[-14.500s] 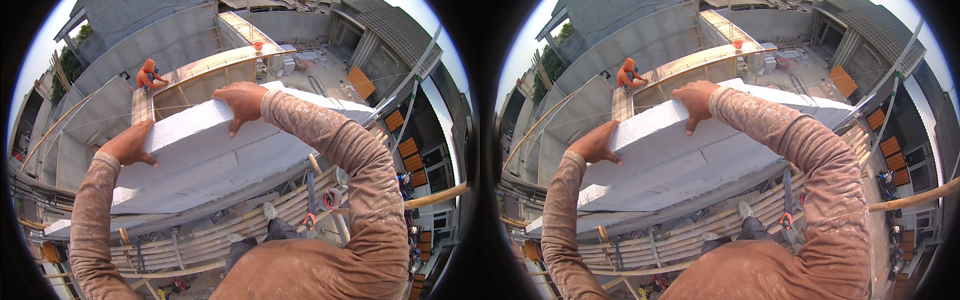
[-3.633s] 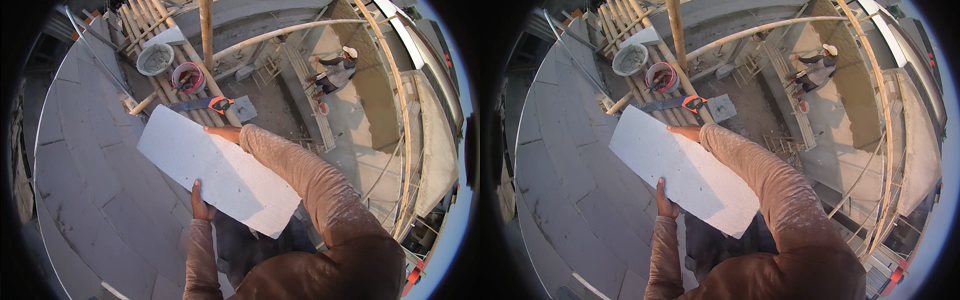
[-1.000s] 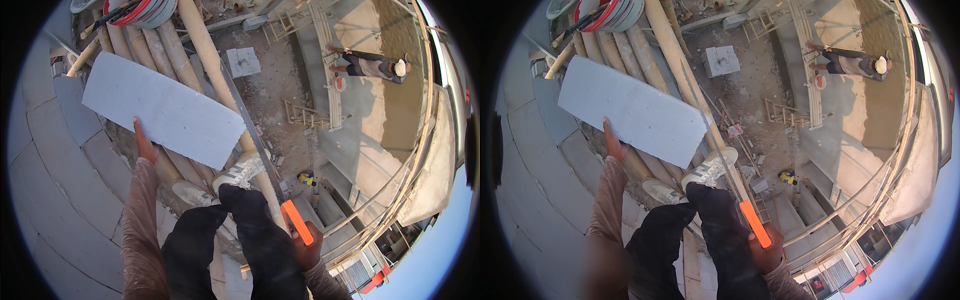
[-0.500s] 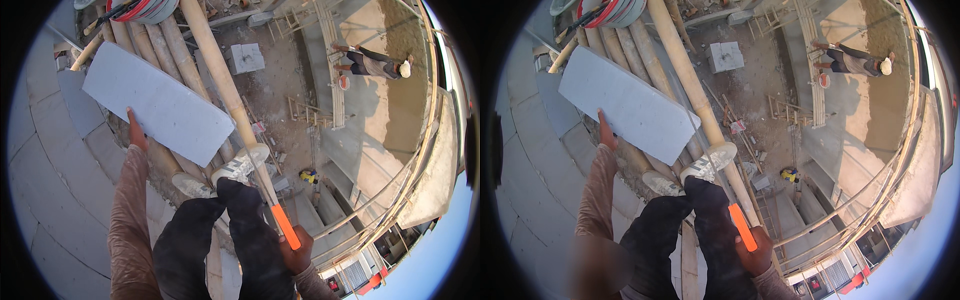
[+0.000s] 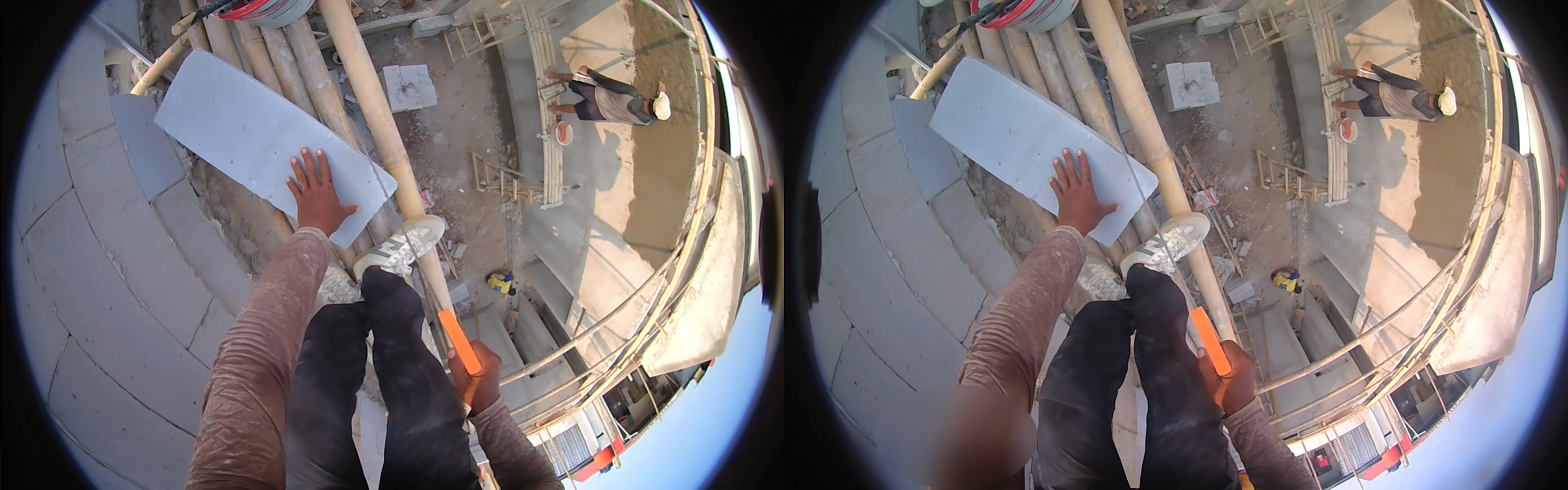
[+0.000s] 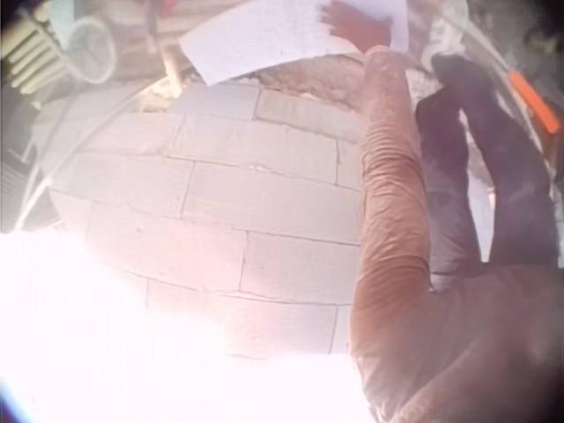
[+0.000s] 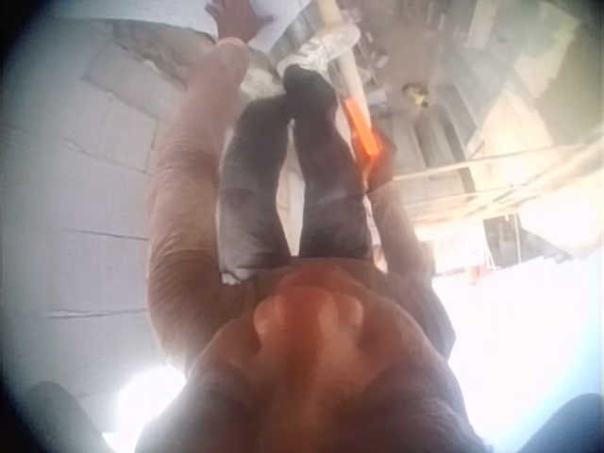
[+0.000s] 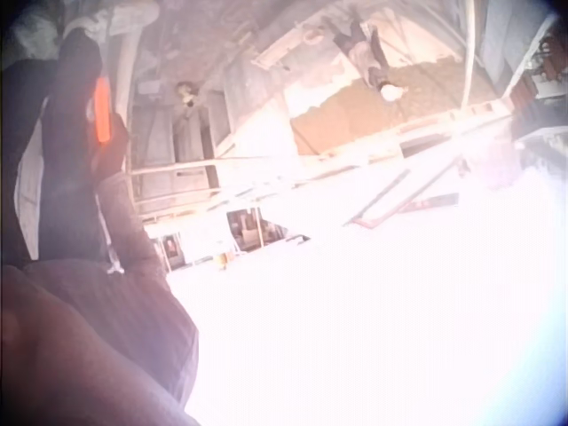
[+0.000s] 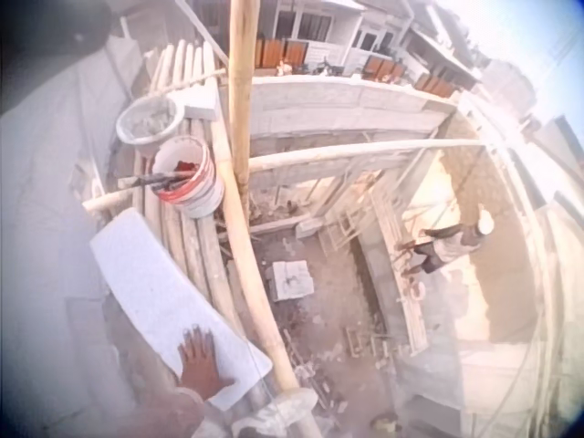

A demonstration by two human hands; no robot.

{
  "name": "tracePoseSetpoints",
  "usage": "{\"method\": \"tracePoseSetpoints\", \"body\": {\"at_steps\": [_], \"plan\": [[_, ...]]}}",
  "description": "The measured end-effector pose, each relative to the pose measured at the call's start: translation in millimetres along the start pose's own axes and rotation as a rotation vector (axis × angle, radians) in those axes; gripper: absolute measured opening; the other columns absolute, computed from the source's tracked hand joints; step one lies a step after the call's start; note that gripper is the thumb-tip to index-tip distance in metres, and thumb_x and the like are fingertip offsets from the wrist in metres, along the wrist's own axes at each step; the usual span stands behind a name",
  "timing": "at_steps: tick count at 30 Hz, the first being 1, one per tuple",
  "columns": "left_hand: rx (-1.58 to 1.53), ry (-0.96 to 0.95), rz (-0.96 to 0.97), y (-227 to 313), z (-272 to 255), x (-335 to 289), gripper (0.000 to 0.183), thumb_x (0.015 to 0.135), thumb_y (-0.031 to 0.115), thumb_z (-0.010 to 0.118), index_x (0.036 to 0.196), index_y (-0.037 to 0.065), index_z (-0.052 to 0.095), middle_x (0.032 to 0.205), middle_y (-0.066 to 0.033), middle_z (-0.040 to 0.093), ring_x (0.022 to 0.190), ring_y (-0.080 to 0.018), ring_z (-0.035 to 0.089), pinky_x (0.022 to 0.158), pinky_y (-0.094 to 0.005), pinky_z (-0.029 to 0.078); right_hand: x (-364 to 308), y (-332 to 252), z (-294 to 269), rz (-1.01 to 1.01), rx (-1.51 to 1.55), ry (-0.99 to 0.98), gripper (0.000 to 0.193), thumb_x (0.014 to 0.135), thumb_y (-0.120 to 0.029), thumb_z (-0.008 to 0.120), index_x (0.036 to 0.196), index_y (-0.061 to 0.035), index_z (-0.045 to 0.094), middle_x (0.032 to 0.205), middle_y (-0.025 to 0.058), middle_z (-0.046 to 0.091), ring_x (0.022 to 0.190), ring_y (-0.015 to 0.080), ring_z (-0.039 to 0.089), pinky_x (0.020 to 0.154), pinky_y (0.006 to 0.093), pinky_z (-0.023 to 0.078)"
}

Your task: The person cuts a lightweight concrete block with a hand saw while on a scaffold, applies mortar from a bucket to the top of a wall using a trowel, and fits the block into place.

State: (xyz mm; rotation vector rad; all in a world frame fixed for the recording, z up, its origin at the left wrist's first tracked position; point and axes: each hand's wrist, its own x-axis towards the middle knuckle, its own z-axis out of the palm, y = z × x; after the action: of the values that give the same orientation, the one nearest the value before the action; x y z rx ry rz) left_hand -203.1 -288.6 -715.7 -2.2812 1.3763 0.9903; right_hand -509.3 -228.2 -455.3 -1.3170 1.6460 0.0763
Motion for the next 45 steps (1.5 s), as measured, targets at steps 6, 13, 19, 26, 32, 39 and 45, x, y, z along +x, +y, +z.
{"method": "tracePoseSetpoints", "body": {"at_steps": [6,13,19,26,32,39,45], "plan": [[0.006,-0.023,-0.016,-0.7,9.2,7.6,0.150,0.065,0.057,0.091,0.162,0.001,-0.009,0.167,-0.0292,-0.016,0.153,-0.0535,-0.011,0.118,-0.0717,0.013,-5.7,21.3,9.2,-0.021,-0.035,0.051,0.038,0.090,-0.023,0.075,0.070,-0.0013,0.051,0.062,0.0130,0.049,0.054,0.0260,0.049,0.055,0.0393,0.042],[0.041,-0.071,-0.054,5.9,8.7,11.9,0.150,0.066,0.056,0.091,0.161,0.001,-0.011,0.165,-0.0316,-0.018,0.152,-0.0545,-0.014,0.117,-0.0732,0.013,-7.5,25.1,16.4,-0.018,0.008,0.077,0.032,0.089,-0.022,0.076,0.074,-0.0009,0.057,0.064,0.0137,0.055,0.054,0.0294,0.055,0.054,0.0397,0.045],[0.057,-0.019,-0.023,5.3,16.3,11.5,0.152,0.066,0.057,0.092,0.161,0.001,-0.012,0.165,-0.0324,-0.017,0.151,-0.0551,-0.015,0.116,-0.0739,0.014,12.7,61.0,31.1,-0.109,0.058,0.055,0.031,0.089,-0.020,0.075,0.073,-0.0014,0.056,0.064,0.0140,0.056,0.055,0.0303,0.058,0.055,0.0401,0.046],[0.073,0.032,-0.025,-6.3,21.5,17.4,0.153,0.063,0.061,0.092,0.161,0.001,-0.010,0.165,-0.0327,-0.016,0.151,-0.0558,-0.013,0.115,-0.0758,0.015,-23.8,106.4,26.3,-0.156,0.074,0.073,0.036,0.091,-0.018,0.076,0.069,-0.0020,0.052,0.059,0.0100,0.050,0.051,0.0179,0.051,0.051,0.0364,0.042],[0.044,0.054,-0.006,3.0,23.4,22.3,0.154,0.061,0.061,0.093,0.161,0.002,-0.008,0.165,-0.0327,-0.014,0.151,-0.0564,-0.011,0.114,-0.0766,0.016,77.1,73.0,58.9,-0.197,0.119,0.062,0.036,0.091,-0.019,0.075,0.070,-0.0021,0.051,0.059,0.0137,0.052,0.054,0.0242,0.054,0.053,0.0385,0.043],[0.068,0.117,0.016,-10.8,31.2,19.7,0.154,0.059,0.060,0.094,0.162,0.003,-0.006,0.166,-0.0319,-0.012,0.152,-0.0564,-0.010,0.114,-0.0766,0.017,-14.4,87.1,14.6,-0.188,0.034,0.054,0.026,0.091,-0.016,0.074,0.077,-0.0006,0.058,0.063,0.0149,0.058,0.057,0.0306,0.063,0.056,0.0391,0.048],[0.036,0.086,0.018,1.1,28.7,22.6,0.153,0.060,0.060,0.094,0.162,0.002,-0.006,0.166,-0.0313,-0.012,0.152,-0.0564,-0.009,0.114,-0.0759,0.017,96.5,48.3,60.4,-0.250,0.027,0.067,0.034,0.096,-0.024,0.070,0.076,0.0002,0.056,0.062,0.0181,0.057,0.054,0.0348,0.058,0.055,0.0407,0.044]]}}
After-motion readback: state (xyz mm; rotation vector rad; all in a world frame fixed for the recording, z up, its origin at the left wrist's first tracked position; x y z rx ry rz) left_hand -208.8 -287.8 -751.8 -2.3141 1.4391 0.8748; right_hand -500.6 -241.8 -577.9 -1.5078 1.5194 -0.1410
